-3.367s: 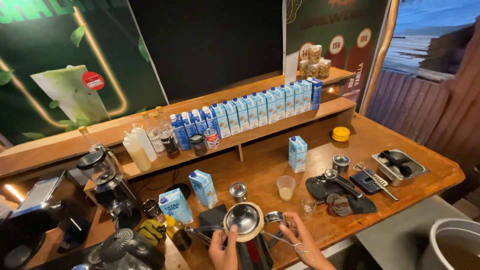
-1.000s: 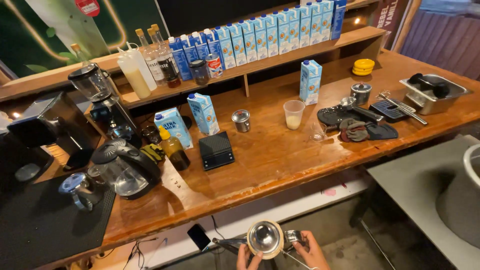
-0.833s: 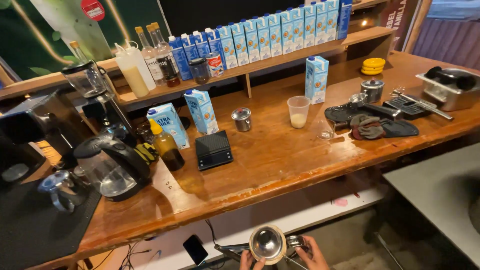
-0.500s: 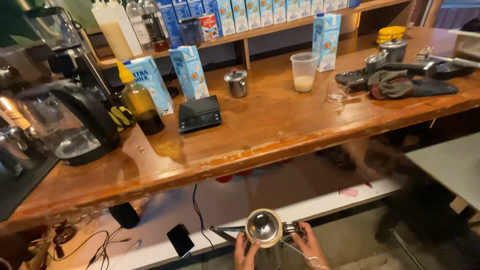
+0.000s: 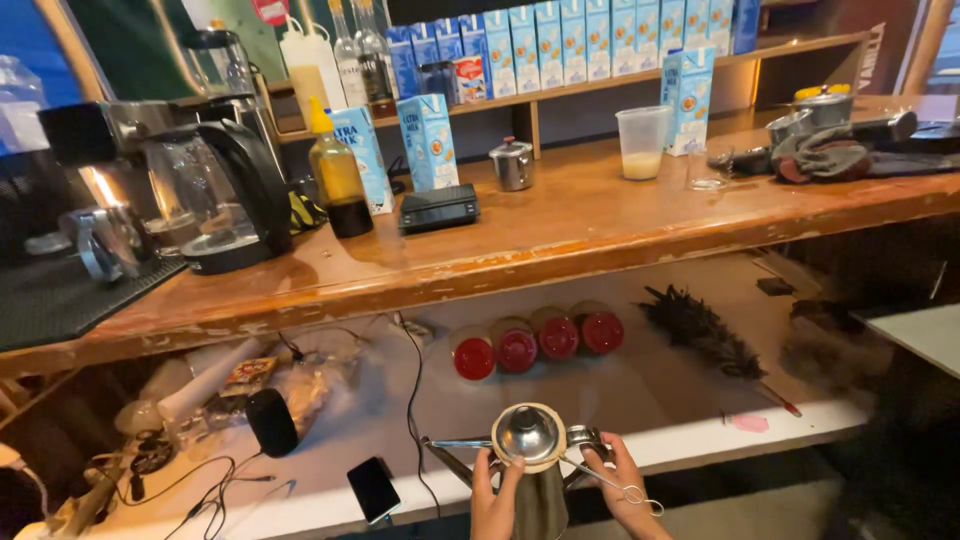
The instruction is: Organizes various coffee shop supplies including milk cartons, jars, and equipment on the main counter and lower storage shelf.
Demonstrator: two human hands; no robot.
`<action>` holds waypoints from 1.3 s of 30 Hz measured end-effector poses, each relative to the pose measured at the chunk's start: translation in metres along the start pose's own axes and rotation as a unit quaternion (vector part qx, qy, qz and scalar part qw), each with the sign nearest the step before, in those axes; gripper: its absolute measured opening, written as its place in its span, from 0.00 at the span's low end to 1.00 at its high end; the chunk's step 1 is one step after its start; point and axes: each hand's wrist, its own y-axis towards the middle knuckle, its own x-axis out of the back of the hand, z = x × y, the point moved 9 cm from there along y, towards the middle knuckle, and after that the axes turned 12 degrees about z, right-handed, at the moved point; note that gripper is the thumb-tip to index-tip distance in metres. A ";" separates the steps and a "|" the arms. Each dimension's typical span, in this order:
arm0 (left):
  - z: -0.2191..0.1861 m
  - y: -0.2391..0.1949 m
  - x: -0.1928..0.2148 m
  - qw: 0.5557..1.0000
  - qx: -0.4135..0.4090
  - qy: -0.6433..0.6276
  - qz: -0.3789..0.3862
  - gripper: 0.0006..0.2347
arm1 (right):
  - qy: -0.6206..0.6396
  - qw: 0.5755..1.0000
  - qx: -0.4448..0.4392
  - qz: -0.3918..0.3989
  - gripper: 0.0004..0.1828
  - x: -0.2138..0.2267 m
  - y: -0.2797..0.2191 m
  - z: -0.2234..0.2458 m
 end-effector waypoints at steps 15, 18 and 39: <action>0.029 0.050 0.012 0.994 -0.057 0.089 -0.026 0.45 | -0.117 0.993 0.023 0.005 0.22 -0.013 0.089 0.002; 0.019 0.040 0.018 0.995 -0.042 0.081 -0.032 0.43 | -0.120 0.993 0.008 0.006 0.24 -0.020 0.098 -0.021; 0.012 0.113 -0.139 0.981 -0.066 0.146 0.112 0.31 | -0.133 0.979 0.002 -0.151 0.25 0.137 0.080 0.032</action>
